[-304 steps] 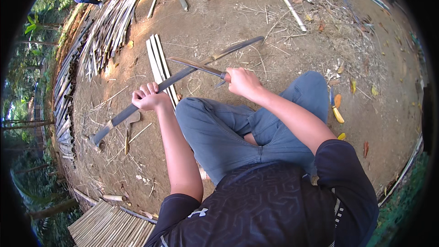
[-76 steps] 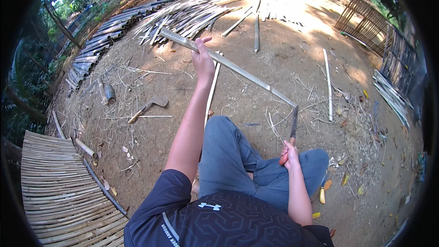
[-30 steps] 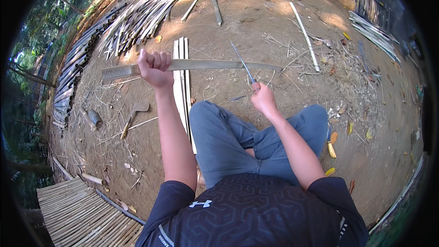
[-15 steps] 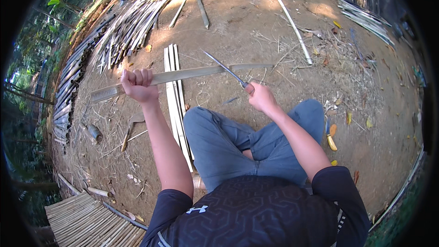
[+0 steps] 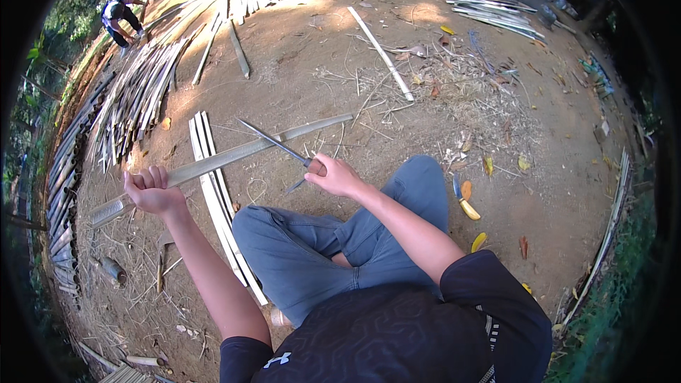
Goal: The person shaves a strip of bamboo using a knife while sitting on the ground, turning the strip over and checking the thickness.
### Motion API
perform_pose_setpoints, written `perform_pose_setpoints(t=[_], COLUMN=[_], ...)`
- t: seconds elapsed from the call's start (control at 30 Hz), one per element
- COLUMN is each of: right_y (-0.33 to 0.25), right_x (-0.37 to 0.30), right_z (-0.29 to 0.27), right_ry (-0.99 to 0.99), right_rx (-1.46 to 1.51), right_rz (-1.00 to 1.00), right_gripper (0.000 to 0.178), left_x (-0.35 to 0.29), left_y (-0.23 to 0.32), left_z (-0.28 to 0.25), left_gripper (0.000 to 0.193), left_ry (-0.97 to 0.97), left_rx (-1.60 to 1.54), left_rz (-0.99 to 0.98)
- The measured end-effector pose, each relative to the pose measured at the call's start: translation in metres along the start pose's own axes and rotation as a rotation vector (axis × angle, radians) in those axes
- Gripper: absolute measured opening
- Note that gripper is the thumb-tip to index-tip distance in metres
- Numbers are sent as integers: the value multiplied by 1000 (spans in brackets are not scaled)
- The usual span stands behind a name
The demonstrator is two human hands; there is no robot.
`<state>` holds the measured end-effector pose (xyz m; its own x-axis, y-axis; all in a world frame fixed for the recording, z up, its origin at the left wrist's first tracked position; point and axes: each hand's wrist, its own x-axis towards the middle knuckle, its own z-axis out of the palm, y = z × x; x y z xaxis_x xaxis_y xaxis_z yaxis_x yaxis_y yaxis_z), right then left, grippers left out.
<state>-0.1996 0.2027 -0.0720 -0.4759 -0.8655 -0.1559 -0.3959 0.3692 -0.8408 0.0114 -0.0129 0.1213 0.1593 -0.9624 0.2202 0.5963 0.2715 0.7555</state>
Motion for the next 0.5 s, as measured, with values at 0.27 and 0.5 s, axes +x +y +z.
perform_pose_setpoints(t=[0.27, 0.5], right_y=[23, -53], right_x=[3, -22], right_z=[-25, -15], right_ry=[42, 173], right_rx=[-112, -174], right_rz=[93, -83], right_gripper=[38, 21], left_x=[-6, -16], left_y=[-7, 2], left_z=[16, 44], left_gripper=[46, 44], left_ry=[-201, -241], left_rx=[-114, -118], left_rz=[-53, -33])
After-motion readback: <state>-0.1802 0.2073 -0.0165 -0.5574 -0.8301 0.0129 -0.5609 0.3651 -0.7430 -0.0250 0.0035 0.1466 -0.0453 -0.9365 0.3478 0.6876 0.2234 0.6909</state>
